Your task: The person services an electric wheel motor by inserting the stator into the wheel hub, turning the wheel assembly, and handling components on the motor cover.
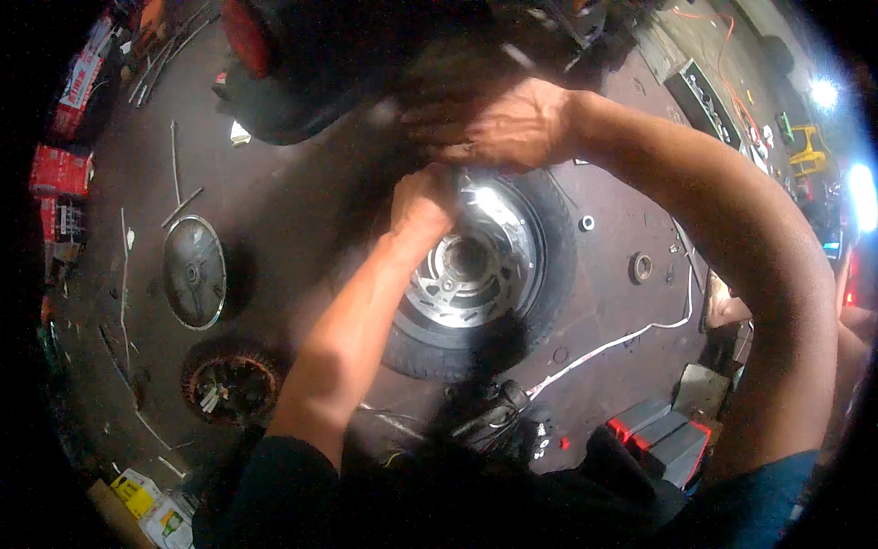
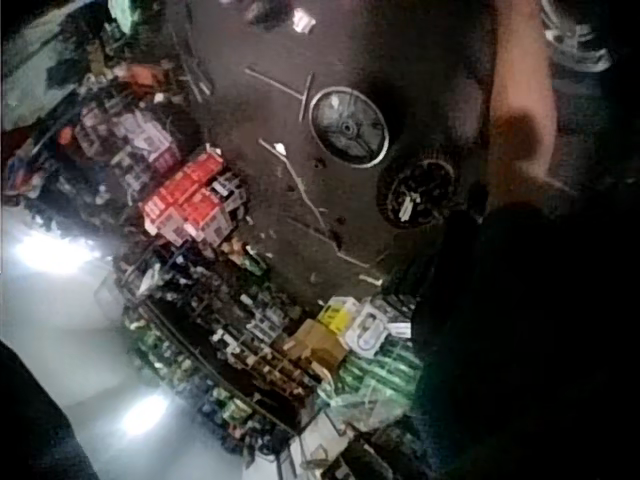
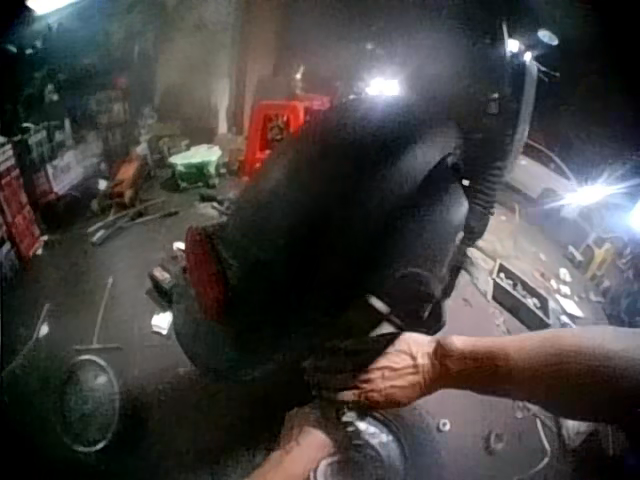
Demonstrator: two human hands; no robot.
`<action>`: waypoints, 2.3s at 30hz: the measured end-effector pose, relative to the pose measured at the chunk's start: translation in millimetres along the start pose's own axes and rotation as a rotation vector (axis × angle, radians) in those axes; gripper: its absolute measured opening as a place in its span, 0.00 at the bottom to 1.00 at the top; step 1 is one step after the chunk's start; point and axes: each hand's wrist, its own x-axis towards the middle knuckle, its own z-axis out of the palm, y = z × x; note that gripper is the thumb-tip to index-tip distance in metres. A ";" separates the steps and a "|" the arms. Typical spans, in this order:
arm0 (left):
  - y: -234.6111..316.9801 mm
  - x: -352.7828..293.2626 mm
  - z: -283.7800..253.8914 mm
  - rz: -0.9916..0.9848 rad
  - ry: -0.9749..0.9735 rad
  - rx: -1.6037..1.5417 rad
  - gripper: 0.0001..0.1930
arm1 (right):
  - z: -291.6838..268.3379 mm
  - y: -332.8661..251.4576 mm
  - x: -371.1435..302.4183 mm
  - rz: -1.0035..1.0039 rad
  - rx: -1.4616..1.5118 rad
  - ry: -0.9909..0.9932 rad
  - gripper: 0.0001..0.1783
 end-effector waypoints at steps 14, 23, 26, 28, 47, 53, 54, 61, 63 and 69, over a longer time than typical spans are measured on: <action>1.6 4.9 3.3 -0.056 0.003 -0.027 0.11 | 25.2 -86.0 42.2 1.737 0.094 -0.013 0.20; -5.9 3.5 4.5 0.104 0.080 -0.072 0.10 | -18.8 -26.4 -25.9 0.337 0.229 -0.199 0.48; -5.8 7.0 5.1 0.115 0.048 -0.074 0.09 | -13.8 -2.0 -31.8 0.178 0.199 -0.310 0.47; -3.2 7.2 5.8 0.082 0.033 -0.044 0.10 | 1.7 3.5 -33.8 0.097 0.140 -0.318 0.46; -8.0 3.3 -0.6 0.049 -0.008 -0.197 0.13 | 35.1 -45.3 -4.3 0.905 0.169 -0.078 0.24; -6.4 4.0 -3.9 -0.070 -0.143 -0.045 0.09 | -0.6 -15.3 24.5 0.138 0.078 -0.057 0.21; -3.0 4.7 -5.3 -0.016 -0.177 -0.004 0.09 | -3.7 -8.2 33.0 0.063 0.216 -0.165 0.21; 3.8 11.0 1.1 -0.110 -0.138 -0.033 0.13 | 55.7 -38.5 8.7 0.978 0.031 -0.043 0.20; -19.5 1.9 4.1 -0.144 -0.070 0.007 0.11 | 61.7 -60.6 58.6 1.774 0.181 0.051 0.23; -9.9 0.8 -11.5 -0.184 -0.091 -0.170 0.13 | 37.4 -51.0 44.5 1.361 0.394 -0.320 0.28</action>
